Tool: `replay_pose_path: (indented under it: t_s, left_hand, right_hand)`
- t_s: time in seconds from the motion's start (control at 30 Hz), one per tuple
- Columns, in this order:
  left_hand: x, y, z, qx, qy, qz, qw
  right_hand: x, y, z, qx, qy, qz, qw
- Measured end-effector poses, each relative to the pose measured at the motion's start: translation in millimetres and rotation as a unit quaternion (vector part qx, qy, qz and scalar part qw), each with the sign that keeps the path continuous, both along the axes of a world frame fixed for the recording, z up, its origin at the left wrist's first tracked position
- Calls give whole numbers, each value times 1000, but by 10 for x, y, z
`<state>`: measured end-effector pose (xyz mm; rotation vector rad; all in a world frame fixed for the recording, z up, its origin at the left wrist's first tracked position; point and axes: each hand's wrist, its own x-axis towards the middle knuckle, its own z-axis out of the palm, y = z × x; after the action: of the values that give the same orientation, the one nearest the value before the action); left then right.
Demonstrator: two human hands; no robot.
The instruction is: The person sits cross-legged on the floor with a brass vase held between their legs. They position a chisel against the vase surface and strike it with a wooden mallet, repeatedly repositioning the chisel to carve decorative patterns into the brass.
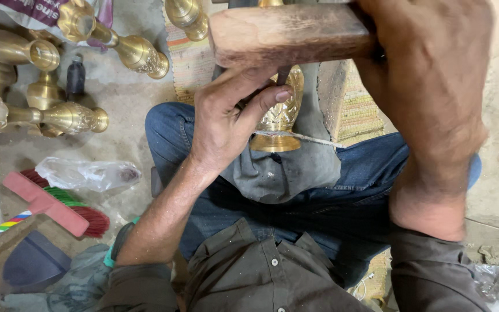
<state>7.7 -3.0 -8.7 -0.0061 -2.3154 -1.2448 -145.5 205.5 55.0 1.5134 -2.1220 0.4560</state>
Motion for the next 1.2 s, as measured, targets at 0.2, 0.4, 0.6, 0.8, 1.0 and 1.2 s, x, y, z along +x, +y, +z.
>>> replay_pose_path:
  t_s: [0.2,0.4,0.6,0.8,1.0,1.2]
  left_hand:
    - [-16,77,-52,98,49,19,994]
    - [-38,63,4,77,36,10,996]
    - [-68,56,64,59,10,17,998]
    - [-77,54,50,40,-3,38,998]
    - [-93,40,74,31,-15,36,999]
    - [-77,30,42,31,-15,28,999]
  right_hand:
    - [-109,119,-230,-94,-124,6,988]
    - [-193,178,-331,-79,-114,-22,990]
    - [-225,118,-225,-37,-92,-39,994]
    - [-198,48,-117,3,-78,-56,995]
    - [-199,64,-146,-15,-102,-54,993]
    - [-264,138,-261,-34,-88,-41,995]
